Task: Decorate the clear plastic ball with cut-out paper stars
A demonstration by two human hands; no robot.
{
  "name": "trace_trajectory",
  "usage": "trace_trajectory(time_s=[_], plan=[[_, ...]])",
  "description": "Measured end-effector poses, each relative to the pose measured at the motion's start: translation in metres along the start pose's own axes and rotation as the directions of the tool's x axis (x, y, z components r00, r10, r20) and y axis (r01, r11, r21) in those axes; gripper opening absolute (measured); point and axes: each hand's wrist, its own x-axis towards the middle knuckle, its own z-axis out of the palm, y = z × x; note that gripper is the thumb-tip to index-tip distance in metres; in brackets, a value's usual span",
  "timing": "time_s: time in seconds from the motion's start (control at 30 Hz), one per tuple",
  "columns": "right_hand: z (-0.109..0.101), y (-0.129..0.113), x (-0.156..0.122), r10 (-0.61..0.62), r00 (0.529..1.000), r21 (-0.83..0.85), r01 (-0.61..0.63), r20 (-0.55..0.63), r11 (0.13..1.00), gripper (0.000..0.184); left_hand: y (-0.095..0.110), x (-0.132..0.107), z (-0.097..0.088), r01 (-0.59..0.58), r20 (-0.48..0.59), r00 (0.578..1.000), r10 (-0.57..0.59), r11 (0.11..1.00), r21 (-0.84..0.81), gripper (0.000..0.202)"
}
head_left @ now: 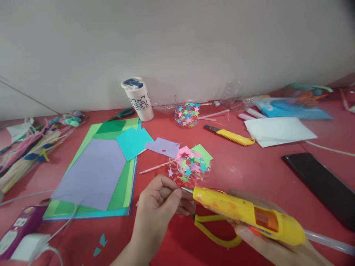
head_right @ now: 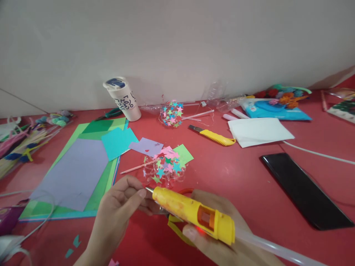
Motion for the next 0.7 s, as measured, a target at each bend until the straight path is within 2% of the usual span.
trace_trajectory(time_s=[0.1,0.3,0.47,0.6,0.7], plan=[[0.003,-0.001,-0.003,0.06,0.997,0.024,-0.059,-0.048,0.998,0.037,0.002,-0.001,0.001,-0.003,-0.007,1.0,0.003,1.0,0.013,0.015],[0.008,-0.02,0.0,0.186,0.978,0.084,-0.178,-0.096,0.98,0.032,0.002,-0.003,0.001,0.005,0.01,1.0,-0.005,1.0,-0.003,0.016],[0.008,-0.027,0.005,0.126,0.992,0.153,-0.125,0.0,0.98,0.018,0.002,-0.003,0.002,-0.005,-0.011,1.0,0.005,1.0,-0.017,0.016],[0.008,-0.022,0.003,0.14,0.988,0.107,-0.133,-0.063,0.985,0.026,0.004,-0.004,0.004,-0.001,-0.047,0.999,0.0,1.0,-0.024,0.017],[0.006,-0.019,0.003,0.086,0.996,0.081,-0.086,-0.003,0.993,0.024,0.005,-0.005,0.006,-0.002,-0.047,0.999,0.0,1.0,-0.026,0.016]])
